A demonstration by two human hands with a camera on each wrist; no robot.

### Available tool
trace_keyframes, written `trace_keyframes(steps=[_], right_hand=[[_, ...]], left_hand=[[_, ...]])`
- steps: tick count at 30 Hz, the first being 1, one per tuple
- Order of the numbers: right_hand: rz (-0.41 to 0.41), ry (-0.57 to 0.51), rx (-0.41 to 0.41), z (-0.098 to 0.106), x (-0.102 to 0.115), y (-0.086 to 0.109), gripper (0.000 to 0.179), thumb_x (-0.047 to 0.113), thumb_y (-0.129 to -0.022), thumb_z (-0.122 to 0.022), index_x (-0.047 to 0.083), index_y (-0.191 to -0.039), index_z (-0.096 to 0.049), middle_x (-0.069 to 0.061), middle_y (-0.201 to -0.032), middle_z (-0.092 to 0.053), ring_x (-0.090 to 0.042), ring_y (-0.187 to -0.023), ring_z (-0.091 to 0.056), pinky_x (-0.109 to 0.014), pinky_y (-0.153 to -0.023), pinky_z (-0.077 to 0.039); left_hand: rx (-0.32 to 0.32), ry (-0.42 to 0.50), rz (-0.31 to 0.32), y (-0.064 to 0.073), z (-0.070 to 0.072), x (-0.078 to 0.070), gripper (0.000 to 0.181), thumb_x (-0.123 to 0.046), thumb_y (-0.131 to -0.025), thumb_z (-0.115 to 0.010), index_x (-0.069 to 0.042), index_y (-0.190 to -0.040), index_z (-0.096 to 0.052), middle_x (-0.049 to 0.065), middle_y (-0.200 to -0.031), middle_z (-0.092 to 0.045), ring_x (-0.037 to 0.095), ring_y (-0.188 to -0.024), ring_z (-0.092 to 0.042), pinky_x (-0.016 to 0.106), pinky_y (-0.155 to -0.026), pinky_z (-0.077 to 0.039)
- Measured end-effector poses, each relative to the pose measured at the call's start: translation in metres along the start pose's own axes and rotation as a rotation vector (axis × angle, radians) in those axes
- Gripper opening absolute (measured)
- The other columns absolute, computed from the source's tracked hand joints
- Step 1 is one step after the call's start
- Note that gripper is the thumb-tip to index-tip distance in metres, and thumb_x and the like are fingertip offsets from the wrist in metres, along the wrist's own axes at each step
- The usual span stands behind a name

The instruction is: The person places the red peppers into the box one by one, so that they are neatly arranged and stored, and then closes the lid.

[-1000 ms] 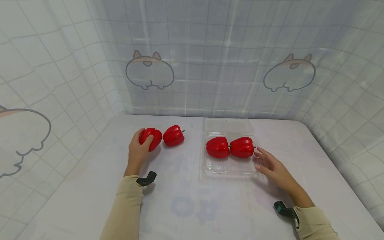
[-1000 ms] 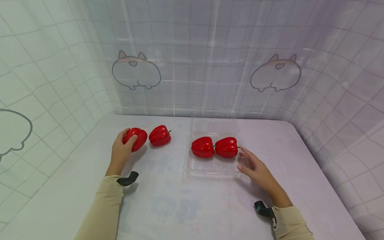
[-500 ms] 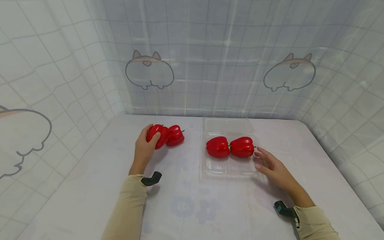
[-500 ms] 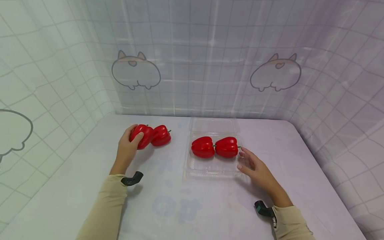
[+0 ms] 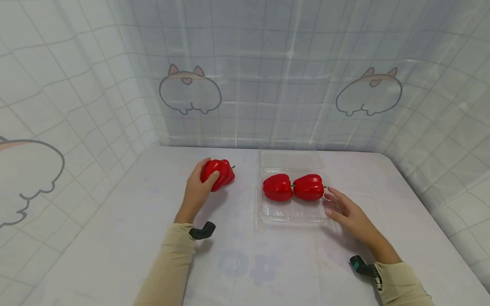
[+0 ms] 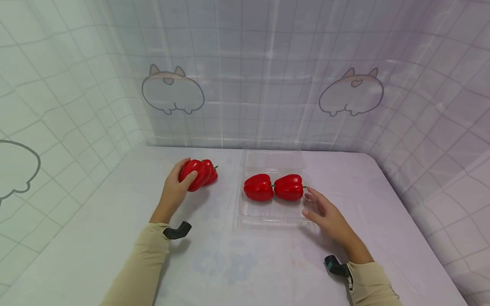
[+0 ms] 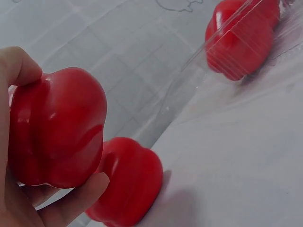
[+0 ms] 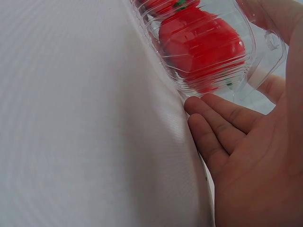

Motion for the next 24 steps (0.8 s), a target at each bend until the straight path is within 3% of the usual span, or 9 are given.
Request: trace_keyframes(steps=[13,24], right_hand=[[0.004,0.035,-0.018,0.0,0.003,0.001,0.073,0.025,-0.099,-0.064,0.017,-0.16,-0.026,-0.022,-0.15,-0.045,-0.04,-0.135,-0.047,-0.013,-0.095,-0.039],[0.013,0.039,-0.02,0.0,0.002,0.001,0.069,0.024,-0.099,-0.065,0.015,-0.158,-0.031,-0.018,-0.149,-0.047,-0.038,-0.133,-0.049,-0.013,-0.095,-0.039]], left_hand=[[0.07,0.034,0.008,0.006,-0.014,-0.012,0.068,-0.033,-0.091,-0.071,-0.024,-0.151,-0.04,0.006,-0.148,-0.044,0.031,-0.132,-0.042,0.053,-0.09,-0.054],[0.119,0.012,-0.039,0.008,-0.025,-0.014,0.071,-0.028,-0.085,-0.076,-0.028,-0.148,-0.042,0.001,-0.144,-0.047,0.029,-0.128,-0.044,0.05,-0.085,-0.057]])
Point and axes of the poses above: each hand's wrist, its own y-axis away from the middle knuckle, its own z-axis out of the back of the hand, x = y × z, the point moved 1 cm from there along -y, towards the middle knuckle
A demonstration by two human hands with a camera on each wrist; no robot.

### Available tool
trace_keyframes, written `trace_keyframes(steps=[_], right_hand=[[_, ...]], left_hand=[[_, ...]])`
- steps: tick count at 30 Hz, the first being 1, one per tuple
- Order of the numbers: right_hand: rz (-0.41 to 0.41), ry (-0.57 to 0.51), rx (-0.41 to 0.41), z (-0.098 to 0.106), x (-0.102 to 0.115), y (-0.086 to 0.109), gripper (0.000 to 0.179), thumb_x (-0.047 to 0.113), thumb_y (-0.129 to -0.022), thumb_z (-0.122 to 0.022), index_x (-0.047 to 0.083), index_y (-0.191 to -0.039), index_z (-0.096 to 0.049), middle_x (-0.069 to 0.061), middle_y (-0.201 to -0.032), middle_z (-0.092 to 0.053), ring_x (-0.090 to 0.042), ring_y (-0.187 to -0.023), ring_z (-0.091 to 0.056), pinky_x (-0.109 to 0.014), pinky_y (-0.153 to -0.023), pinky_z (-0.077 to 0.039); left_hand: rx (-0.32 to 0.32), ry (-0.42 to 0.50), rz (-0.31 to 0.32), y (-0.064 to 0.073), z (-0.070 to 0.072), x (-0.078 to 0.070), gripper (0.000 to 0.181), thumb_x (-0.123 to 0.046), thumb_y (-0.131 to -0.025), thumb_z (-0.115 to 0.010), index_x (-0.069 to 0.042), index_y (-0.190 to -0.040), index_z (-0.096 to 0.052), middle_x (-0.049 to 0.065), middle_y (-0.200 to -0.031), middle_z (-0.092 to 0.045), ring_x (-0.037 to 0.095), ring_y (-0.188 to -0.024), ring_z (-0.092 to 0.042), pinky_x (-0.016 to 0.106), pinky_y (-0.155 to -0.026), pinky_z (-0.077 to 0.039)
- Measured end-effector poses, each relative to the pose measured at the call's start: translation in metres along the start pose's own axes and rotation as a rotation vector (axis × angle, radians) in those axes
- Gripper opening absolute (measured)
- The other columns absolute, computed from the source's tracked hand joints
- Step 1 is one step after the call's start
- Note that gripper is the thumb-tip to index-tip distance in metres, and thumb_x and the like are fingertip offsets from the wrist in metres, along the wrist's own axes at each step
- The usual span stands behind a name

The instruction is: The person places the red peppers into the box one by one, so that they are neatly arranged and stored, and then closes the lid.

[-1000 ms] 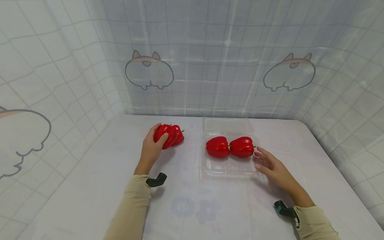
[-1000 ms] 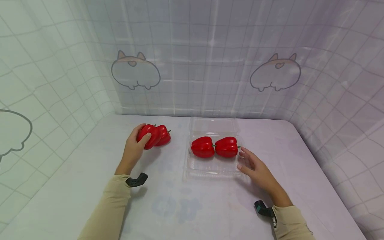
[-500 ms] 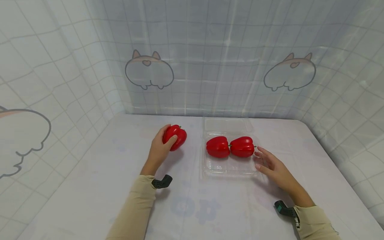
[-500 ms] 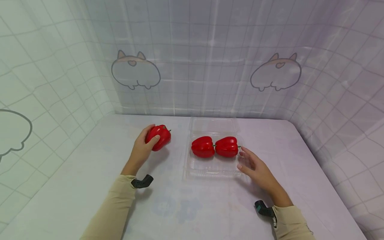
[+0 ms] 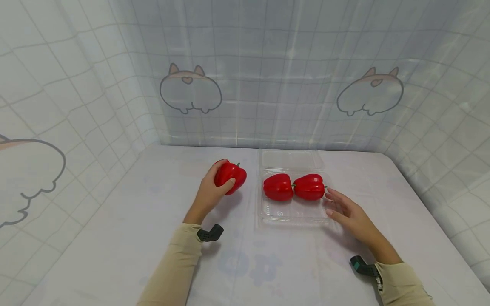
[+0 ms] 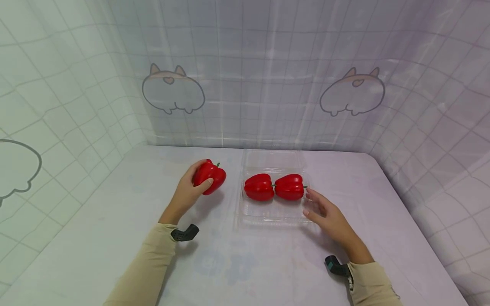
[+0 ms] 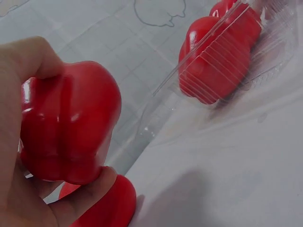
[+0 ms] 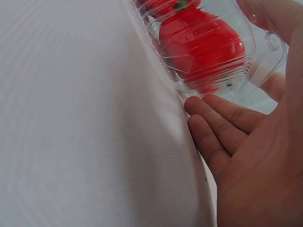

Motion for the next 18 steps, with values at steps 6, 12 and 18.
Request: trace_keyframes(steps=[6,12,18], right_hand=[[-0.01,0.014,0.005,0.0,0.001,0.0,0.07,0.026,-0.098,-0.065,0.017,-0.158,-0.03,-0.017,-0.15,-0.046,-0.038,-0.135,-0.048,-0.016,-0.096,-0.039],[-0.011,0.003,0.009,0.0,0.0,0.0,0.07,0.025,-0.099,-0.064,0.017,-0.159,-0.029,-0.018,-0.151,-0.045,-0.038,-0.135,-0.048,-0.015,-0.094,-0.041],[-0.02,0.012,0.007,0.0,-0.003,0.0,0.07,0.027,-0.099,-0.064,0.017,-0.159,-0.029,-0.017,-0.151,-0.045,-0.037,-0.135,-0.048,-0.017,-0.095,-0.043]], left_hand=[[0.023,-0.043,-0.004,0.001,-0.006,-0.003,0.08,-0.026,-0.079,-0.082,-0.03,-0.149,-0.042,0.004,-0.146,-0.044,0.031,-0.13,-0.042,0.051,-0.086,-0.056],[0.05,-0.034,-0.015,0.003,-0.011,-0.007,0.083,-0.023,-0.078,-0.083,-0.032,-0.149,-0.041,0.003,-0.147,-0.043,0.03,-0.131,-0.041,0.051,-0.088,-0.056],[0.069,-0.035,-0.039,0.005,-0.015,-0.011,0.082,-0.024,-0.078,-0.082,-0.033,-0.149,-0.041,0.001,-0.147,-0.043,0.029,-0.132,-0.041,0.051,-0.088,-0.056]])
Point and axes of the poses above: each hand's wrist, its own y-axis away from the middle knuckle, its own z-axis out of the back of the hand, x = y × z, the point moved 1 cm from there along -y, towards the middle knuckle
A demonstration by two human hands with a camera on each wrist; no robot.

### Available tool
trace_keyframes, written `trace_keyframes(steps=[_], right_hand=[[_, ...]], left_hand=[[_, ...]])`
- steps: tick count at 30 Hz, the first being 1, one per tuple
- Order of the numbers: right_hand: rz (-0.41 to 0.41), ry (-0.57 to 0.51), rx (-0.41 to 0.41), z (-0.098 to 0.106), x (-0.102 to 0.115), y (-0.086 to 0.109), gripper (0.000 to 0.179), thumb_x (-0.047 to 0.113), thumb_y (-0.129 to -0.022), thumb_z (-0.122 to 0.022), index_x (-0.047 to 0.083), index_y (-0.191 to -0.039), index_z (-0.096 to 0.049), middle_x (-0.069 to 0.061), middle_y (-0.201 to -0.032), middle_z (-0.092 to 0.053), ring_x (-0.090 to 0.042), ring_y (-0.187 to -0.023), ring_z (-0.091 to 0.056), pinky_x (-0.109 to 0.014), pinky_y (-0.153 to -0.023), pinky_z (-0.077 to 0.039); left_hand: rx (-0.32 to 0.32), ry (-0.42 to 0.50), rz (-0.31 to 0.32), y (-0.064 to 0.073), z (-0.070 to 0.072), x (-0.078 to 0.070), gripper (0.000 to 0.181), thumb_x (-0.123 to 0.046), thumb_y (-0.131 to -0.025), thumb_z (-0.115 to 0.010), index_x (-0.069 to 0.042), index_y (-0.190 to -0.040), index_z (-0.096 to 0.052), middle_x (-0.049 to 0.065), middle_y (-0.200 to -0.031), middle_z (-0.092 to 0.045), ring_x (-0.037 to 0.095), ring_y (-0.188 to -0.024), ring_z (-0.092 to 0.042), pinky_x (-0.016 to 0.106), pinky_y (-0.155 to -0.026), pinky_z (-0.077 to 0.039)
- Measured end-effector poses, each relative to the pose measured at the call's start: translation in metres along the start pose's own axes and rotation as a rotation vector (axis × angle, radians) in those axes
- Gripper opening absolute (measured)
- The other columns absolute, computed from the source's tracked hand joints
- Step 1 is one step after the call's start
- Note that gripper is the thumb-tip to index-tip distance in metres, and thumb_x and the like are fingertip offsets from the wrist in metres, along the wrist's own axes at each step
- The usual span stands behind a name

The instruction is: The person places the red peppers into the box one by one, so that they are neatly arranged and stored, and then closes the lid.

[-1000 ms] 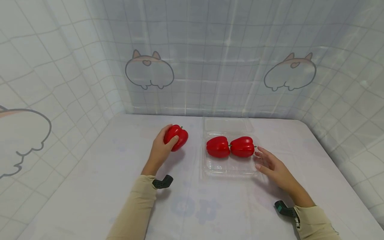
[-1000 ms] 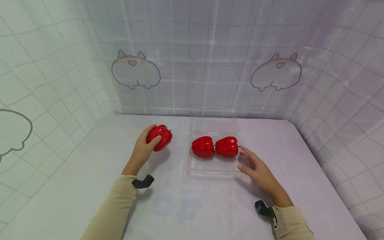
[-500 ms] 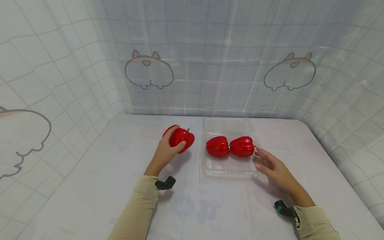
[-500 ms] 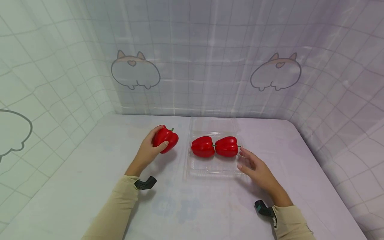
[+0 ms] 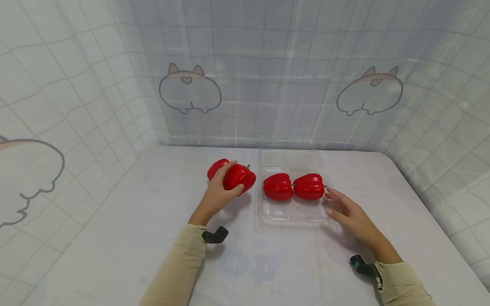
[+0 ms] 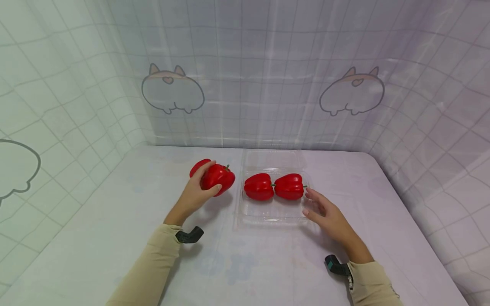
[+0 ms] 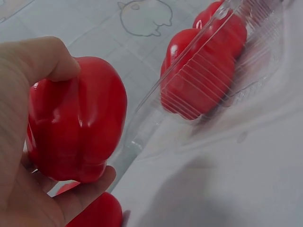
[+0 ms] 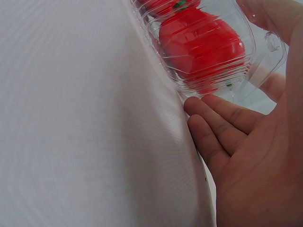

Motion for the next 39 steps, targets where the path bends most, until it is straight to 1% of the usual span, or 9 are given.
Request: trace_keyframes(steps=[4,7,10,13,15,22,24,30,39], right_hand=[[0.0,0.003,-0.001,0.0,0.0,0.0,0.07,0.026,-0.099,-0.065,0.017,-0.158,-0.03,-0.017,-0.151,-0.046,-0.037,-0.135,-0.048,-0.015,-0.095,-0.042],[-0.001,0.003,-0.001,-0.001,0.003,-0.001,0.069,0.025,-0.099,-0.065,0.016,-0.158,-0.03,-0.018,-0.151,-0.046,-0.039,-0.135,-0.047,-0.019,-0.096,-0.043],[-0.008,-0.007,0.006,-0.001,0.006,-0.001,0.07,0.025,-0.098,-0.065,0.016,-0.158,-0.03,-0.019,-0.151,-0.045,-0.04,-0.135,-0.047,-0.031,-0.098,-0.049],[-0.017,-0.018,0.009,-0.001,0.007,-0.001,0.07,0.025,-0.098,-0.065,0.016,-0.158,-0.029,-0.02,-0.151,-0.044,-0.04,-0.135,-0.047,-0.044,-0.098,-0.05],[-0.021,-0.019,0.01,-0.001,0.007,-0.001,0.07,0.025,-0.099,-0.064,0.016,-0.159,-0.029,-0.02,-0.151,-0.044,-0.04,-0.135,-0.047,-0.048,-0.098,-0.049],[-0.023,-0.017,0.009,-0.001,0.005,-0.001,0.071,0.026,-0.099,-0.064,0.018,-0.159,-0.028,-0.019,-0.153,-0.043,-0.04,-0.137,-0.044,-0.053,-0.099,-0.045],[-0.023,-0.018,0.008,-0.001,0.005,-0.001,0.071,0.026,-0.098,-0.064,0.017,-0.159,-0.028,-0.019,-0.152,-0.043,-0.041,-0.137,-0.044,-0.053,-0.099,-0.045],[-0.015,-0.008,0.008,-0.001,0.005,-0.001,0.069,0.025,-0.099,-0.063,0.016,-0.158,-0.029,-0.019,-0.152,-0.044,-0.039,-0.136,-0.046,-0.051,-0.1,-0.045],[-0.017,-0.007,0.001,-0.001,0.006,0.0,0.071,0.026,-0.098,-0.064,0.019,-0.159,-0.029,-0.018,-0.152,-0.044,-0.039,-0.136,-0.045,-0.052,-0.099,-0.046]], left_hand=[[0.008,0.006,-0.005,0.0,-0.002,0.0,0.081,-0.024,-0.079,-0.081,-0.034,-0.149,-0.041,0.0,-0.147,-0.043,0.028,-0.132,-0.041,0.051,-0.088,-0.055],[0.011,0.004,-0.009,0.0,-0.004,-0.001,0.081,-0.023,-0.079,-0.081,-0.033,-0.148,-0.042,-0.001,-0.146,-0.044,0.027,-0.132,-0.041,0.05,-0.089,-0.055],[0.016,0.003,-0.016,0.0,-0.007,-0.004,0.08,-0.022,-0.079,-0.081,-0.033,-0.148,-0.042,0.0,-0.145,-0.046,0.027,-0.131,-0.042,0.05,-0.088,-0.055],[0.035,0.013,-0.032,-0.002,-0.011,-0.007,0.079,-0.023,-0.079,-0.081,-0.032,-0.148,-0.043,0.0,-0.144,-0.048,0.027,-0.13,-0.044,0.05,-0.088,-0.056],[0.054,0.026,-0.053,-0.003,-0.014,-0.01,0.078,-0.022,-0.08,-0.081,-0.031,-0.148,-0.044,0.0,-0.143,-0.049,0.026,-0.129,-0.045,0.049,-0.088,-0.056],[0.11,0.016,-0.14,-0.007,-0.021,-0.017,0.071,-0.022,-0.084,-0.078,-0.026,-0.147,-0.046,-0.005,-0.139,-0.052,0.02,-0.123,-0.05,0.043,-0.088,-0.057],[0.126,0.016,-0.147,-0.007,-0.022,-0.02,0.071,-0.021,-0.084,-0.079,-0.027,-0.147,-0.046,-0.005,-0.138,-0.053,0.02,-0.122,-0.051,0.041,-0.087,-0.057],[0.182,0.019,-0.139,-0.006,-0.024,-0.03,0.074,-0.022,-0.081,-0.081,-0.027,-0.146,-0.045,-0.005,-0.137,-0.052,0.019,-0.12,-0.052,0.039,-0.083,-0.058],[0.241,0.011,-0.156,-0.008,-0.032,-0.042,0.074,-0.023,-0.081,-0.082,-0.026,-0.145,-0.044,-0.004,-0.138,-0.052,0.019,-0.122,-0.052,0.037,-0.085,-0.058]])
Point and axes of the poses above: each hand's wrist, its own y-axis away from the middle knuckle, its own z-axis out of the back of the hand, x = y × z, the point moved 1 cm from there along -y, towards the middle knuckle
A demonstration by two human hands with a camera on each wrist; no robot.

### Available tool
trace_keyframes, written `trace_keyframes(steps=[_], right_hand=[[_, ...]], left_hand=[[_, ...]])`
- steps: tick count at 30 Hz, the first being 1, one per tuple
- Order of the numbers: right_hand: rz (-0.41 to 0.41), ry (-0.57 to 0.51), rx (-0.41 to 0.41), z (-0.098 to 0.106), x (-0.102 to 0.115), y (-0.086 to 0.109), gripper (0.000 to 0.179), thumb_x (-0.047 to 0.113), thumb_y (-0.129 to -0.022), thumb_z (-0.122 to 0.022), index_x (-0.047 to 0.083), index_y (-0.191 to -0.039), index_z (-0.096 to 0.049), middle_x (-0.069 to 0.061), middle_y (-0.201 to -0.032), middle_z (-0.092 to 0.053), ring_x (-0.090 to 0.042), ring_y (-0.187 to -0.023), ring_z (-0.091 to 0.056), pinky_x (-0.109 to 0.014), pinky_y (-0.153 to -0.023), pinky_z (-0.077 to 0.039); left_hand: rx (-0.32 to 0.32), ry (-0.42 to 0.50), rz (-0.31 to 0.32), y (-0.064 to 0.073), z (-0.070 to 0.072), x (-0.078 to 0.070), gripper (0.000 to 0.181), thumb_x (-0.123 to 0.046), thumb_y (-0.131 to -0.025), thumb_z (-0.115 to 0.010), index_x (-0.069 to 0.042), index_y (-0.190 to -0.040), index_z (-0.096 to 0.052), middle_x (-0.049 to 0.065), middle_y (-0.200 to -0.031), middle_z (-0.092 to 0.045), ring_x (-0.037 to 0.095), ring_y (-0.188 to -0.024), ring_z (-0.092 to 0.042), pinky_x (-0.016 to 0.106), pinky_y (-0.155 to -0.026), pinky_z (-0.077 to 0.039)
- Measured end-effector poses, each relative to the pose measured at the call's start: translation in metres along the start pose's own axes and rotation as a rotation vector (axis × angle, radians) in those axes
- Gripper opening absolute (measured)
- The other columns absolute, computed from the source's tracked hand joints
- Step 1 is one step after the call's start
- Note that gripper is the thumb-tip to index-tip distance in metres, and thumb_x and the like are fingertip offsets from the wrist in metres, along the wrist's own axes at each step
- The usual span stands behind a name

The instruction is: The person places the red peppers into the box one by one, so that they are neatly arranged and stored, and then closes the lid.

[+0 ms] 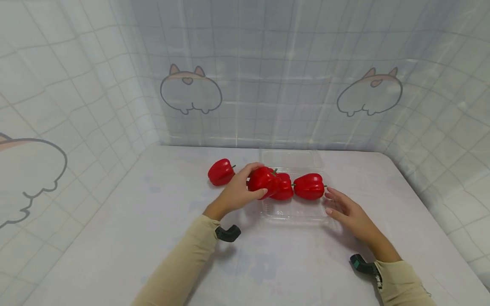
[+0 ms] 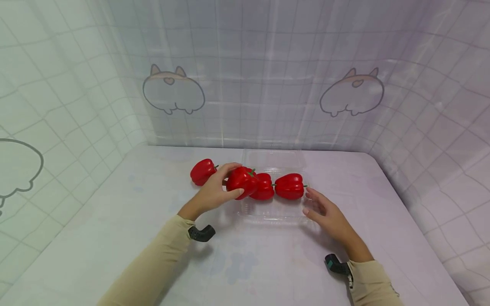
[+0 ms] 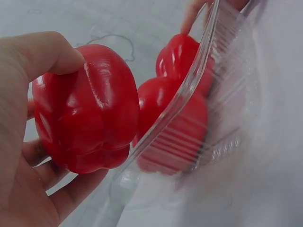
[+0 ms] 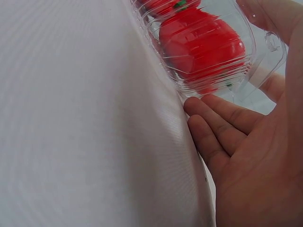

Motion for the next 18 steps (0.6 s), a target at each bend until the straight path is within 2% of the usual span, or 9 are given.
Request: trace_keyframes(steps=[8,11,15,18], right_hand=[[0.001,-0.001,0.002,0.001,0.0,0.0,0.071,0.026,-0.098,-0.064,0.02,-0.159,-0.028,-0.018,-0.153,-0.043,-0.039,-0.137,-0.045,-0.053,-0.099,-0.046],[0.003,-0.009,0.006,0.0,0.0,-0.001,0.071,0.026,-0.099,-0.064,0.019,-0.159,-0.028,-0.019,-0.152,-0.044,-0.04,-0.136,-0.046,-0.05,-0.099,-0.047],[0.011,-0.019,0.01,0.001,-0.002,-0.001,0.07,0.024,-0.099,-0.064,0.017,-0.159,-0.029,-0.02,-0.152,-0.044,-0.04,-0.135,-0.047,-0.031,-0.098,-0.048],[0.018,-0.029,0.007,0.001,-0.002,0.0,0.069,0.024,-0.099,-0.063,0.016,-0.159,-0.029,-0.02,-0.152,-0.044,-0.04,-0.135,-0.046,-0.017,-0.095,-0.043]], left_hand=[[0.064,-0.034,-0.055,-0.006,-0.01,-0.01,0.07,-0.027,-0.084,-0.079,-0.026,-0.145,-0.044,-0.007,-0.137,-0.053,0.016,-0.119,-0.054,0.033,-0.087,-0.056],[0.096,-0.022,-0.063,-0.008,-0.014,-0.012,0.07,-0.027,-0.085,-0.079,-0.025,-0.145,-0.045,-0.006,-0.137,-0.054,0.015,-0.118,-0.054,0.032,-0.087,-0.056],[0.135,-0.017,-0.079,-0.011,-0.02,-0.016,0.068,-0.026,-0.086,-0.079,-0.023,-0.145,-0.045,-0.006,-0.137,-0.053,0.015,-0.119,-0.053,0.031,-0.088,-0.055],[0.152,-0.027,-0.102,-0.014,-0.025,-0.02,0.067,-0.025,-0.087,-0.078,-0.023,-0.146,-0.046,-0.006,-0.138,-0.052,0.015,-0.12,-0.052,0.03,-0.089,-0.055]])
Point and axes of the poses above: each hand's wrist, its own y-axis away from the middle knuckle, its own z-axis out of the back of the hand, x = y × z, the point moved 1 cm from there along -y, towards the middle knuckle
